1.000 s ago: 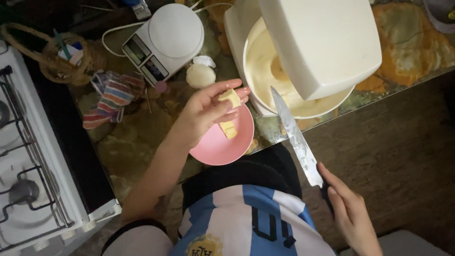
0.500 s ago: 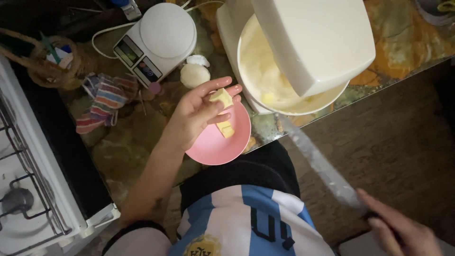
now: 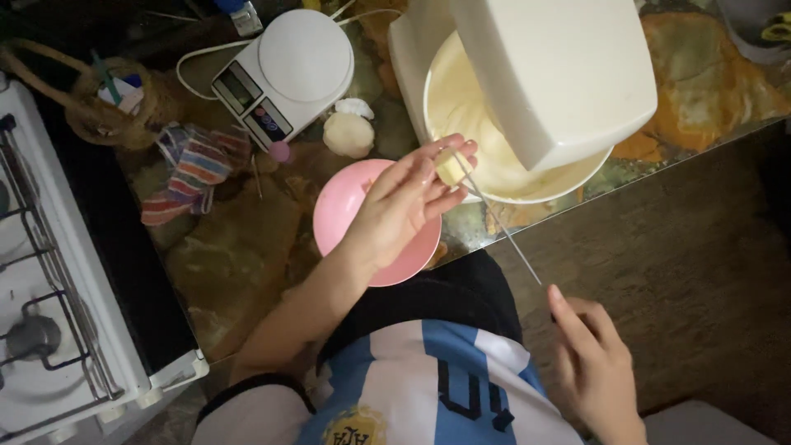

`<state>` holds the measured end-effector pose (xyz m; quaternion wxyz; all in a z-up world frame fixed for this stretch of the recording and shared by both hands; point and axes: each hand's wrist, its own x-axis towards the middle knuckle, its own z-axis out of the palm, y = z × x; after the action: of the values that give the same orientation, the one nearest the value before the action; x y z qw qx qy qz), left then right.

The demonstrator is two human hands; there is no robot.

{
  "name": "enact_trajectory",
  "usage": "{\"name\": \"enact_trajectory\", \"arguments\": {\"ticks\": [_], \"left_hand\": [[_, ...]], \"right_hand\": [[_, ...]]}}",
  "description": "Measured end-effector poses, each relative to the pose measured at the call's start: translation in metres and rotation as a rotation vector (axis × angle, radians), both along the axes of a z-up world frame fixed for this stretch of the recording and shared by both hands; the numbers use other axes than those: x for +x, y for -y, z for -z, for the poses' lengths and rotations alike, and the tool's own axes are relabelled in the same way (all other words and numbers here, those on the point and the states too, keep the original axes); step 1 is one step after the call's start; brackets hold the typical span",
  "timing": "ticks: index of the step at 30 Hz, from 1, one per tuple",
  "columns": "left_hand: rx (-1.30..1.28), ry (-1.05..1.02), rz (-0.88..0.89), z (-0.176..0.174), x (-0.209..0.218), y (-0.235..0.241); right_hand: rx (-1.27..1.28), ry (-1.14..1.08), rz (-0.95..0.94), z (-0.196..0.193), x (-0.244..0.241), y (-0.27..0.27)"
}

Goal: The person cuts small cubes of butter from a pink bowl using a knife and adds them to a stand mixer bowl. After finishing, the person moves to the sink and washes the knife and bowl under running water.

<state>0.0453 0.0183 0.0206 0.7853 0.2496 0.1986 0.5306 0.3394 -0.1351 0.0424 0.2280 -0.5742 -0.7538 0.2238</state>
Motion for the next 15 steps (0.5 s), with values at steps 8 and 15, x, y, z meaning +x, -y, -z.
{"name": "enact_trajectory", "arguments": {"ticks": [8, 15], "left_hand": [[-0.005, -0.112, 0.025, -0.011, 0.018, 0.000], [0.063, -0.289, -0.021, -0.023, 0.026, 0.001]], "right_hand": [[-0.015, 0.039, -0.022, 0.009, -0.001, -0.011], [-0.020, 0.081, 0.018, 0.017, -0.003, -0.011]]}}
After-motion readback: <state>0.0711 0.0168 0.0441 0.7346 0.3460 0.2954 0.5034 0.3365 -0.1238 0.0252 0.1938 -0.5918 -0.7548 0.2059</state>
